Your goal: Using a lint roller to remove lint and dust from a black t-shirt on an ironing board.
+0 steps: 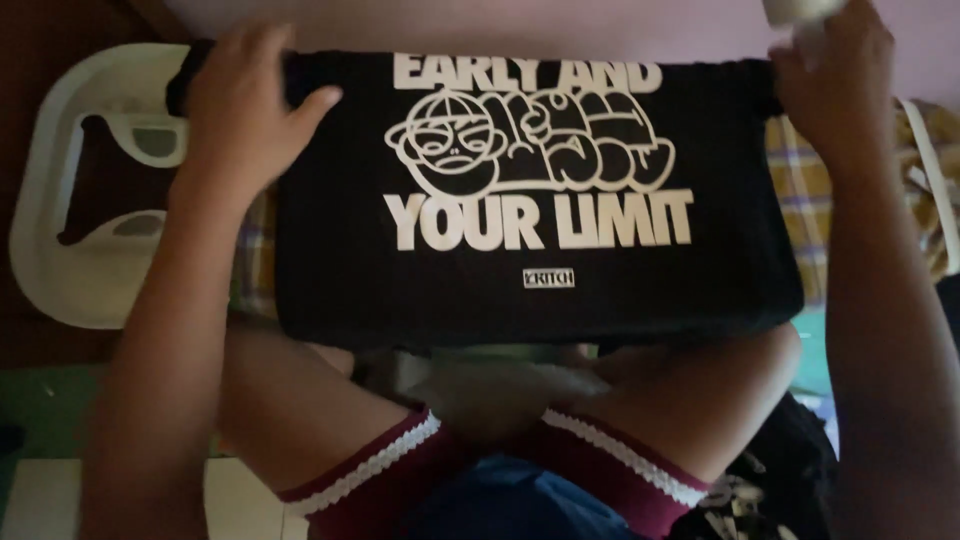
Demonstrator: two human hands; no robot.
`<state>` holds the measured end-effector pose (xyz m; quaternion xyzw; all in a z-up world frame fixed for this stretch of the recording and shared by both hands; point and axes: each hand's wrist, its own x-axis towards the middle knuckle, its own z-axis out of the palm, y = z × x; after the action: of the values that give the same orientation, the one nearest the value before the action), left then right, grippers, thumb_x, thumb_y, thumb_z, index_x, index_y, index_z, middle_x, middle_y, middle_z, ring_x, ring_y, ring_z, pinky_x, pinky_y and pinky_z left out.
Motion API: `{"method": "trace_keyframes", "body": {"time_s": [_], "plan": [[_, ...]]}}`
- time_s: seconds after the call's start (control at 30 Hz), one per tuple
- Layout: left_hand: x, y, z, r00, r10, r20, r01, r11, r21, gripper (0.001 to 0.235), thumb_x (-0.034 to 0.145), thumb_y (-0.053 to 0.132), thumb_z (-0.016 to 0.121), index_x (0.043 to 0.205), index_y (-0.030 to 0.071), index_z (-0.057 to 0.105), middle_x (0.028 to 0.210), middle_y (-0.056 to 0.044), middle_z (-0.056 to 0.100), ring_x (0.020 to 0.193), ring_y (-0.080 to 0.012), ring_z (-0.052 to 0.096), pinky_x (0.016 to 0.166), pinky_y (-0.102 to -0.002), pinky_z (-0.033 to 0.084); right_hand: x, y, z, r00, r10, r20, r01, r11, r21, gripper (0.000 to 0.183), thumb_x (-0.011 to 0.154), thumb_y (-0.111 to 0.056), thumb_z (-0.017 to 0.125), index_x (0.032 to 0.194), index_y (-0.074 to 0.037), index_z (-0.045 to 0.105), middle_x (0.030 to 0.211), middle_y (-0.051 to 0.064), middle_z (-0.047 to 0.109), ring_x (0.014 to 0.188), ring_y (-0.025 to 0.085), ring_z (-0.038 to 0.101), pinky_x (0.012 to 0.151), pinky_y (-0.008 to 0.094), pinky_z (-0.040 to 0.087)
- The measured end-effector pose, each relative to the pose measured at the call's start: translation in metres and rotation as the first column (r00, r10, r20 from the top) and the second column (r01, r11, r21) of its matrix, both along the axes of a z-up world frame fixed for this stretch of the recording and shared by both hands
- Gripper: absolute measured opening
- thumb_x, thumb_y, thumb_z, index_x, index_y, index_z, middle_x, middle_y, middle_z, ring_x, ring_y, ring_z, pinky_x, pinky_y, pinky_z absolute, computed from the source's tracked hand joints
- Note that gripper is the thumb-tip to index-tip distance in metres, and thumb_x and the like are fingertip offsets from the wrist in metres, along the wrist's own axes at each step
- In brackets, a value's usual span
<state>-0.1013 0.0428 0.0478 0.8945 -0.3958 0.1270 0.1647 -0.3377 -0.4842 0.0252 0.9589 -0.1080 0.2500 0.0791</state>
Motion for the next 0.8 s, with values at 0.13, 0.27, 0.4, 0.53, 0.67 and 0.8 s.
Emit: {"method": "trace_keyframes", "body": {"time_s": [0.13, 0.27, 0.4, 0.53, 0.67, 0.8], "plan": [[-0.082, 0.057, -0.005, 0.948, 0.305, -0.096, -0.293, 0.949, 0.116, 0.040, 0.119, 0.043, 0.064, 0.100, 0.008, 0.069, 0.080, -0.008, 0.068, 0.066, -0.0210, 0.063, 0.066, -0.037, 0.051, -0.102, 0.060, 0.014, 0.946, -0.266, -0.185, 0.285, 0.955, 0.082, 0.047, 0.122, -0.035, 0.079, 0.115, 0.009, 0.065, 0.086, 0.022, 0.063, 0.068, 0.038, 0.065, 0.050, 0.049, 0.046], [-0.137, 0.080, -0.019, 0.856, 0.497, -0.141, -0.427, 0.835, 0.348, 0.063, 0.111, 0.064, 0.062, 0.080, 0.010, 0.063, 0.071, -0.010, 0.067, 0.067, -0.0312, 0.067, 0.061, -0.046, 0.048, -0.172, 0.085, -0.025, 0.854, -0.447, -0.267, 0.504, 0.839, 0.206, 0.073, 0.105, -0.053, 0.077, 0.123, 0.016, 0.064, 0.114, 0.043, 0.066, 0.111, 0.064, 0.054, 0.083, 0.070, 0.042], [-0.160, 0.085, -0.034, 0.901, 0.424, -0.094, -0.399, 0.894, 0.203, 0.052, 0.109, 0.056, 0.066, 0.091, 0.007, 0.065, 0.083, -0.011, 0.066, 0.074, -0.0295, 0.066, 0.062, -0.045, 0.051, -0.224, 0.083, -0.080, 0.924, -0.382, 0.009, 0.379, 0.914, -0.144, 0.046, 0.117, -0.047, 0.078, 0.115, -0.003, 0.064, 0.092, 0.019, 0.068, 0.080, 0.046, 0.068, 0.064, 0.054, 0.049], [-0.166, 0.086, -0.040, 0.922, 0.345, -0.176, -0.346, 0.938, 0.026, 0.030, 0.106, 0.033, 0.068, 0.098, 0.004, 0.067, 0.089, -0.012, 0.069, 0.081, -0.0323, 0.066, 0.069, -0.047, 0.052, -0.209, 0.117, -0.061, 0.896, -0.437, -0.077, 0.442, 0.865, 0.237, 0.046, 0.100, -0.048, 0.082, 0.097, -0.008, 0.059, 0.094, 0.016, 0.065, 0.088, 0.042, 0.065, 0.071, 0.054, 0.046], [-0.163, 0.091, -0.061, 0.930, 0.326, -0.169, -0.345, 0.934, -0.095, 0.028, 0.107, 0.032, 0.065, 0.097, 0.006, 0.066, 0.075, -0.012, 0.067, 0.071, -0.0330, 0.064, 0.064, -0.049, 0.047, -0.209, 0.110, -0.056, 0.887, -0.461, -0.027, 0.420, 0.781, 0.463, 0.053, 0.095, -0.041, 0.082, 0.103, 0.005, 0.057, 0.098, 0.031, 0.066, 0.099, 0.057, 0.059, 0.075, 0.063, 0.043], [-0.155, 0.104, -0.075, 0.867, 0.086, -0.491, -0.354, 0.799, -0.486, 0.026, 0.104, 0.030, 0.064, 0.090, 0.010, 0.058, 0.072, 0.000, 0.054, 0.069, -0.0137, 0.049, 0.067, -0.033, 0.039, -0.211, 0.103, -0.050, 0.933, -0.359, -0.033, 0.305, 0.736, 0.605, 0.036, 0.107, -0.023, 0.072, 0.085, 0.002, 0.061, 0.074, 0.019, 0.059, 0.074, 0.027, 0.055, 0.067, 0.051, 0.038]]}}
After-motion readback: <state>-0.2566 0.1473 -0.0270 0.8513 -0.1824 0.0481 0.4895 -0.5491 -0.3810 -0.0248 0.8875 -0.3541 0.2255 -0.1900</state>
